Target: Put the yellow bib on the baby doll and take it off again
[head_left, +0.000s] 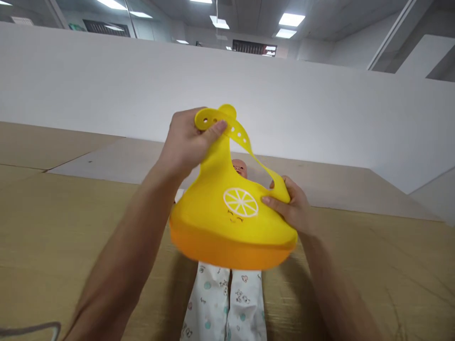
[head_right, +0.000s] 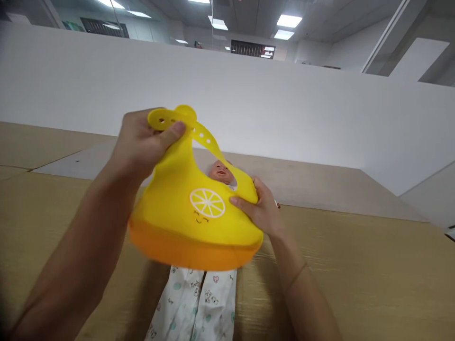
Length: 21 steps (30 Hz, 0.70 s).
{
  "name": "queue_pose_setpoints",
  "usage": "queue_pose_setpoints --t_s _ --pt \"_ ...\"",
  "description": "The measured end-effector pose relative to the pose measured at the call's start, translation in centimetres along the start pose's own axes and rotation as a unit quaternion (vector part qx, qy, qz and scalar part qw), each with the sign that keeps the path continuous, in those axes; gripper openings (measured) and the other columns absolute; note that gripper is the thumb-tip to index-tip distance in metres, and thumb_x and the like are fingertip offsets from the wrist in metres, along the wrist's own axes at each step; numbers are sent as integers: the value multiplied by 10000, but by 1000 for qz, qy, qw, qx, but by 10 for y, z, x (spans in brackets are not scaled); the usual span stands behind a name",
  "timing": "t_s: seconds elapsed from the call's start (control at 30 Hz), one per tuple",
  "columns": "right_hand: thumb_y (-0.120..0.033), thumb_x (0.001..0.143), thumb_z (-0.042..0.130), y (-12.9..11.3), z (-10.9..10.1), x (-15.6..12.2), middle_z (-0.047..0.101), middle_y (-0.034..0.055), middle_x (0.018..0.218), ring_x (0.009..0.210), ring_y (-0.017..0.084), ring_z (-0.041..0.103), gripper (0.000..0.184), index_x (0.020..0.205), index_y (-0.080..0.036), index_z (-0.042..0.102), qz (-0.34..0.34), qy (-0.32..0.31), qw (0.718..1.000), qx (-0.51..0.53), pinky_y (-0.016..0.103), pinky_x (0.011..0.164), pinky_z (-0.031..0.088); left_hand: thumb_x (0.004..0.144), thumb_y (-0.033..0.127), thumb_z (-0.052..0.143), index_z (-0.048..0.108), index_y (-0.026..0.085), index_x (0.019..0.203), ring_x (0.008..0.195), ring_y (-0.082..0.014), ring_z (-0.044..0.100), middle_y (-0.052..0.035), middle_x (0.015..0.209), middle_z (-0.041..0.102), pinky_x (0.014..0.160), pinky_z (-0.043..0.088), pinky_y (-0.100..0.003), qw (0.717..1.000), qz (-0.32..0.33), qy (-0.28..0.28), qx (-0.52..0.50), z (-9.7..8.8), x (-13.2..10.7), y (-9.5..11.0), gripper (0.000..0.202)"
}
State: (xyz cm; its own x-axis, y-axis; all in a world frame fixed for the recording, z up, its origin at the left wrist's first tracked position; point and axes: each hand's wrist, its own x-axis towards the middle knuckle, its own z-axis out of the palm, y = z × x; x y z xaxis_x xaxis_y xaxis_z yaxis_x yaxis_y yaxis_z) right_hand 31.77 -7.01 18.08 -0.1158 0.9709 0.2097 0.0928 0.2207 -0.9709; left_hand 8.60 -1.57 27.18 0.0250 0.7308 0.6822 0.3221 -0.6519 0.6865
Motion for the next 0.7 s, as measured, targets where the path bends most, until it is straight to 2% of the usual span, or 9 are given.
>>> queue_pose_setpoints --t_s 0.03,0.07,0.13,0.2,0.37,0.53,0.7 --pt "-389 670 766 1 5 8 604 -18 870 691 105 565 425 949 -209 501 -1 9 1000 20 224 581 490 851 265 570 592 99 790 736 -119 629 42 680 471 707 467 -302 999 -25 -28 -13 2 14 -9 178" --pt "-385 672 764 4 10 16 619 -8 947 769 127 594 448 996 -219 503 -2 10 999 41 250 639 518 832 248 603 582 90 764 711 -123 630 37 665 481 697 477 -308 999 -44 -16 -22 5 26 -19 173" --pt "-368 677 759 14 19 34 618 7 1079 917 163 613 502 1081 -237 491 -7 -1 996 85 302 760 540 805 248 662 575 86 768 703 -127 627 14 679 529 700 497 -308 996 -55 -26 -59 10 45 -40 187" --pt "-347 683 752 27 26 51 614 6 1120 981 175 611 507 1099 -245 481 -16 -6 992 124 328 825 538 799 251 676 580 84 766 679 -128 622 -2 676 545 684 504 -305 993 -60 -23 -97 14 55 -62 196" --pt "-282 665 743 48 34 78 634 6 1120 985 180 621 429 1026 -225 519 -28 -3 989 143 314 828 542 745 302 728 604 140 741 623 -121 602 7 661 574 584 493 -237 977 -103 9 -188 23 52 -100 205" --pt "-243 663 731 41 24 82 642 19 1140 993 195 628 466 1090 -229 545 17 -45 989 138 337 855 541 726 292 742 601 145 707 547 -89 539 10 625 565 533 469 -215 964 -186 29 -188 23 46 -111 205" --pt "-229 680 729 40 8 83 660 10 1126 973 199 640 489 1143 -251 573 21 -98 986 137 351 858 541 694 343 764 604 141 727 584 -117 558 -1 635 572 577 487 -251 964 -197 12 -179 30 46 -125 260"
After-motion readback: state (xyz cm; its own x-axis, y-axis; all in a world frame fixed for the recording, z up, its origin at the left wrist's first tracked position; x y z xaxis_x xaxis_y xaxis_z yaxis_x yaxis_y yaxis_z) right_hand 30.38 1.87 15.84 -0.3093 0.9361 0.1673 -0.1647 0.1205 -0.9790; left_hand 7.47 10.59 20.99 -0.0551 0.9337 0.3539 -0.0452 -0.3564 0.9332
